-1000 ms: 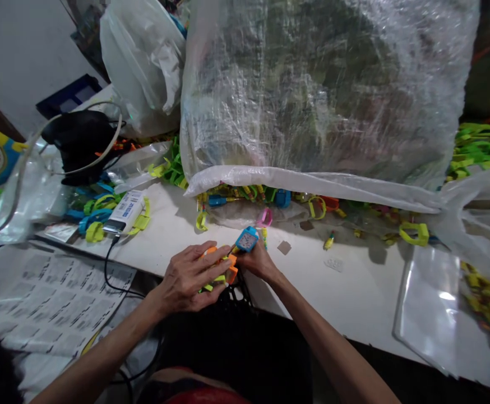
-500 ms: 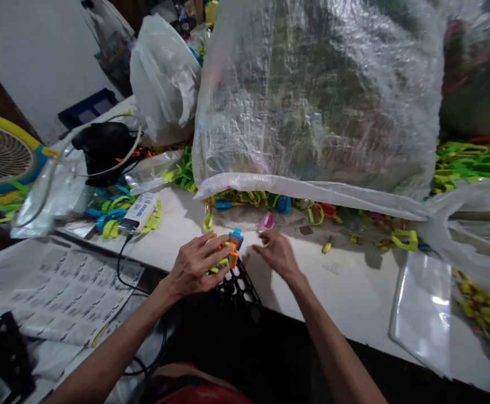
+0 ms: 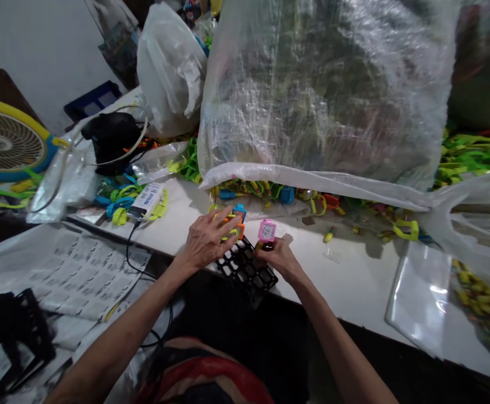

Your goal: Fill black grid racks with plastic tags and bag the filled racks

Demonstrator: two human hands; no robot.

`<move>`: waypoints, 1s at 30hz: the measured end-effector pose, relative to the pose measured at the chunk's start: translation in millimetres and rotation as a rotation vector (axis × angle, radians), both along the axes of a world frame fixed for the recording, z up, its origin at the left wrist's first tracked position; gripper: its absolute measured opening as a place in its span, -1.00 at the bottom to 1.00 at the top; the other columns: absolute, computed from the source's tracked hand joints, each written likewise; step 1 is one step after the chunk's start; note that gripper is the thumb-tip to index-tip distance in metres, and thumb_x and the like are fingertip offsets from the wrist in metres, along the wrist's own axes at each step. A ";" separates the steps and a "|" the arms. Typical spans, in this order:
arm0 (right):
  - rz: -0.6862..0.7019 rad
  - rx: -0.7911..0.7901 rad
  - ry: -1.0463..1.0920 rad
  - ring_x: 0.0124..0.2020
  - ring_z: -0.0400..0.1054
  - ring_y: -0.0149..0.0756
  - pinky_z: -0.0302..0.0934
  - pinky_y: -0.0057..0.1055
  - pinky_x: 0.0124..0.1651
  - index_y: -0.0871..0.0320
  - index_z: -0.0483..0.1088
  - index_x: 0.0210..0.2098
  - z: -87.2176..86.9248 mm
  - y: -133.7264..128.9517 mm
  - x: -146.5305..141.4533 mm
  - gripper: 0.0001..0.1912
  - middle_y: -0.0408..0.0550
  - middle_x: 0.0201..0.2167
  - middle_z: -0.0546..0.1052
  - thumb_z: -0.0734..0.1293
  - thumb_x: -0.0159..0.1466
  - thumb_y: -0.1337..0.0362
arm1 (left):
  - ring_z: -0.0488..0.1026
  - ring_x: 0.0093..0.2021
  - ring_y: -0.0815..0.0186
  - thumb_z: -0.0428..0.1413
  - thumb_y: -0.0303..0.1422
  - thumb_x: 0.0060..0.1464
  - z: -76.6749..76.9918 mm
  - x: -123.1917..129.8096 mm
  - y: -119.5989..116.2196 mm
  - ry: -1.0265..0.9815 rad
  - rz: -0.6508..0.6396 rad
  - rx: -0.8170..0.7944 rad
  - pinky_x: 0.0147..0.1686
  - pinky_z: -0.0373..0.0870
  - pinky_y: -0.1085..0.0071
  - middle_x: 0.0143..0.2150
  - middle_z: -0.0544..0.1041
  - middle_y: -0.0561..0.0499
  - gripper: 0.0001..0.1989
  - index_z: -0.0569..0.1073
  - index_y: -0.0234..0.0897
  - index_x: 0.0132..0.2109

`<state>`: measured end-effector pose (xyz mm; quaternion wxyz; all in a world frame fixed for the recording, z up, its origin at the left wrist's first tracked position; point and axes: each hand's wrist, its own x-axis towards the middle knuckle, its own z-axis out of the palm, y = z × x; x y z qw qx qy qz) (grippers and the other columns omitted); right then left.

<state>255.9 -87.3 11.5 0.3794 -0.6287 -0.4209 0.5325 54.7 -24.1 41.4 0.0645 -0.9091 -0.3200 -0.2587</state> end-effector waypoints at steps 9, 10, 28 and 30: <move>-0.138 0.026 0.108 -0.56 0.29 -0.35 0.21 -0.43 -0.45 0.18 0.40 -0.60 -9.6 -7.2 -45.4 -0.84 -0.16 -0.63 0.46 0.40 -0.18 0.24 | 0.39 0.07 0.14 -0.02 -0.20 0.23 -7.4 0.3 2.2 -0.011 0.001 -0.008 -0.06 0.40 0.24 0.16 0.41 -0.09 -0.65 0.40 -0.16 0.10; -0.137 0.022 0.113 -0.53 0.32 -0.33 0.24 -0.42 -0.43 0.17 0.41 -0.59 -11.0 -10.7 -49.6 -0.83 -0.15 -0.61 0.48 0.41 -0.19 0.25 | 0.38 0.07 0.12 -0.03 -0.20 0.23 -7.2 0.0 2.0 -0.005 0.004 -0.016 -0.07 0.41 0.24 0.16 0.41 -0.10 -0.64 0.40 -0.16 0.11; -0.032 0.243 -0.240 -0.61 0.14 -0.43 0.03 -0.47 -0.51 0.18 0.30 -0.66 -24.2 42.3 -21.2 -0.84 -0.18 -0.68 0.35 0.32 -0.09 0.22 | 0.41 0.03 0.11 0.00 -0.28 0.21 -3.0 -0.7 1.0 -0.050 -0.044 -0.001 -0.12 0.43 0.23 0.13 0.44 -0.10 -0.67 0.41 -0.21 0.09; 0.028 0.337 -0.371 -0.59 0.14 -0.43 0.02 -0.47 -0.48 0.18 0.31 -0.61 -23.4 41.0 -24.4 -0.87 -0.16 -0.65 0.37 0.28 -0.03 0.25 | 0.40 0.03 0.08 0.01 -0.25 0.20 -0.9 -1.0 0.7 -0.032 -0.056 -0.008 -0.13 0.43 0.20 0.15 0.41 -0.13 -0.63 0.38 -0.20 0.13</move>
